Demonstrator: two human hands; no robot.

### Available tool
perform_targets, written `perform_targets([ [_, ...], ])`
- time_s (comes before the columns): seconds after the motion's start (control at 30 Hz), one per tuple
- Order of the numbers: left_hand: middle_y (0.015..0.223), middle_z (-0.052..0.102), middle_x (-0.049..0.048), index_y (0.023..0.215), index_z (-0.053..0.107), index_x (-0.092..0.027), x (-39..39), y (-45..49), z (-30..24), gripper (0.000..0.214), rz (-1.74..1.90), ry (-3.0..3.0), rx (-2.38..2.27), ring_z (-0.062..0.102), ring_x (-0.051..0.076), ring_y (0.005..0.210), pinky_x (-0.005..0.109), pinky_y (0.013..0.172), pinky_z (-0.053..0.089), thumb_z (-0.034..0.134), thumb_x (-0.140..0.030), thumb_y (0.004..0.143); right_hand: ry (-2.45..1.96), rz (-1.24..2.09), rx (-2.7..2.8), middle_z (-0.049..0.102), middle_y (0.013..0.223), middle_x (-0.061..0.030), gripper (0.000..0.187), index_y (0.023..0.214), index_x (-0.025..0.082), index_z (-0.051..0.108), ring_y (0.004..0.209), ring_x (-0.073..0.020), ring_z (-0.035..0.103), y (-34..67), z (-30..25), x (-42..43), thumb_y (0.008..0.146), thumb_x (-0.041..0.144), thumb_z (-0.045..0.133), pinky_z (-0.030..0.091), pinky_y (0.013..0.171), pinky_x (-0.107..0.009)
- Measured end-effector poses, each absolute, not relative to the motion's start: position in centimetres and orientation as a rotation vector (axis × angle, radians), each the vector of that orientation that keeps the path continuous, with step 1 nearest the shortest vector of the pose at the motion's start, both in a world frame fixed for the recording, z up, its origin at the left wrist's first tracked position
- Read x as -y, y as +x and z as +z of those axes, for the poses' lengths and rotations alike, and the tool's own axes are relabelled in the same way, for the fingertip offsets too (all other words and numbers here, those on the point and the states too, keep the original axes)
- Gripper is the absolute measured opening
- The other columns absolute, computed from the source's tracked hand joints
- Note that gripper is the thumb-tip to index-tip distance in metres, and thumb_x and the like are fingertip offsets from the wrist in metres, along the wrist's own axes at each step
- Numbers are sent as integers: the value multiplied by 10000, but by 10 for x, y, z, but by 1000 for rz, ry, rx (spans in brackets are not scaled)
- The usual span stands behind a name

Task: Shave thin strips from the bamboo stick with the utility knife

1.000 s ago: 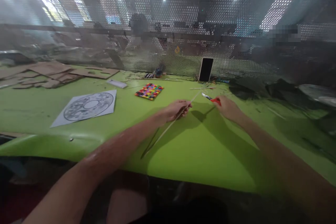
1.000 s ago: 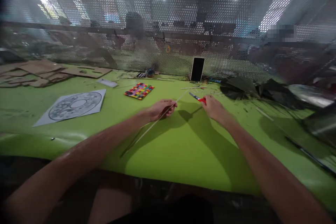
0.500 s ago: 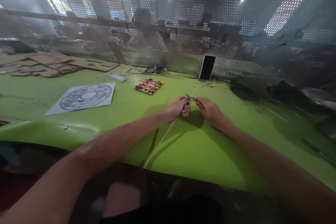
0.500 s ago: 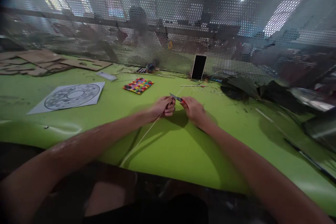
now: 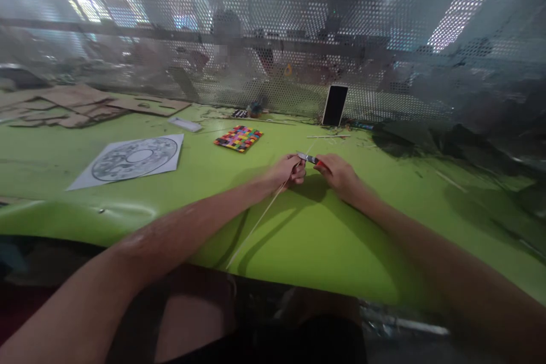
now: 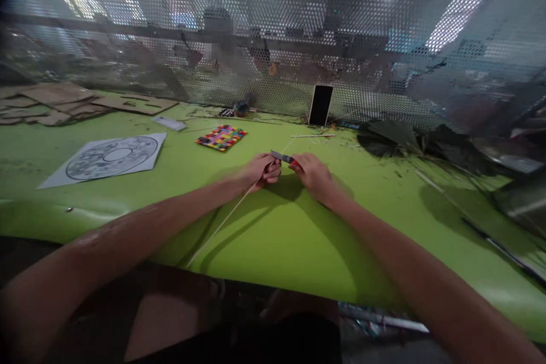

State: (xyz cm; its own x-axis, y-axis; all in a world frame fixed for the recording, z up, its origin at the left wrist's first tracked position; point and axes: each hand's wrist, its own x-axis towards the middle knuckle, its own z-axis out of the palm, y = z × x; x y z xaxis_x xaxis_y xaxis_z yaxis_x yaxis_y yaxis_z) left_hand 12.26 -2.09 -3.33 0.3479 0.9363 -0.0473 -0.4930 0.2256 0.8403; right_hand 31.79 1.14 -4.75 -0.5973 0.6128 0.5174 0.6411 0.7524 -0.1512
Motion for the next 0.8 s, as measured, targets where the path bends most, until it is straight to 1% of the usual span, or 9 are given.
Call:
perform_targets([
  [0.17, 456, 346, -75, 658, 464, -144, 24, 122, -29, 370, 1087, 851, -675, 281, 38, 331, 167, 376, 265, 334, -87, 1000, -961, -61, 2401, 674, 1028, -178, 477, 1182, 123, 635, 928, -291, 602, 317, -48, -11, 1030, 458, 331, 490, 836, -421],
  [0.37, 451, 348, -82, 671, 469, -148, 24, 122, -29, 359, 1094, 873, -694, 282, 39, 325, 175, 384, 275, 340, -89, 1002, -942, -84, 2367, 679, 1051, -170, 495, 1179, 151, 646, 965, -292, 602, 317, -53, -16, 1026, 494, 324, 490, 856, -432],
  [0.5, 458, 348, -81, 672, 471, -145, 24, 121, -28, 356, 1085, 873, -687, 286, 36, 331, 171, 383, 272, 347, -89, 1002, -951, -67, 2373, 678, 1053, -169, 486, 1193, 157, 646, 951, -288, 603, 318, -53, -17, 1030, 481, 323, 492, 838, -434],
  [0.6, 464, 346, -79, 668, 469, -146, 25, 120, -28, 354, 1083, 870, -687, 289, 38, 334, 167, 379, 268, 353, -87, 997, -963, -72, 2375, 675, 1073, -174, 479, 1189, 159, 646, 971, -292, 604, 317, -52, -16, 1028, 481, 331, 490, 853, -437],
  [0.8, 473, 349, -76, 678, 480, -145, 24, 119, -29, 342, 1072, 868, -685, 294, 37, 340, 159, 382, 270, 358, -86, 993, -968, -99, 2387, 676, 1028, -152, 457, 1174, 177, 645, 945, -282, 602, 318, -48, -14, 1029, 476, 331, 491, 848, -434],
])
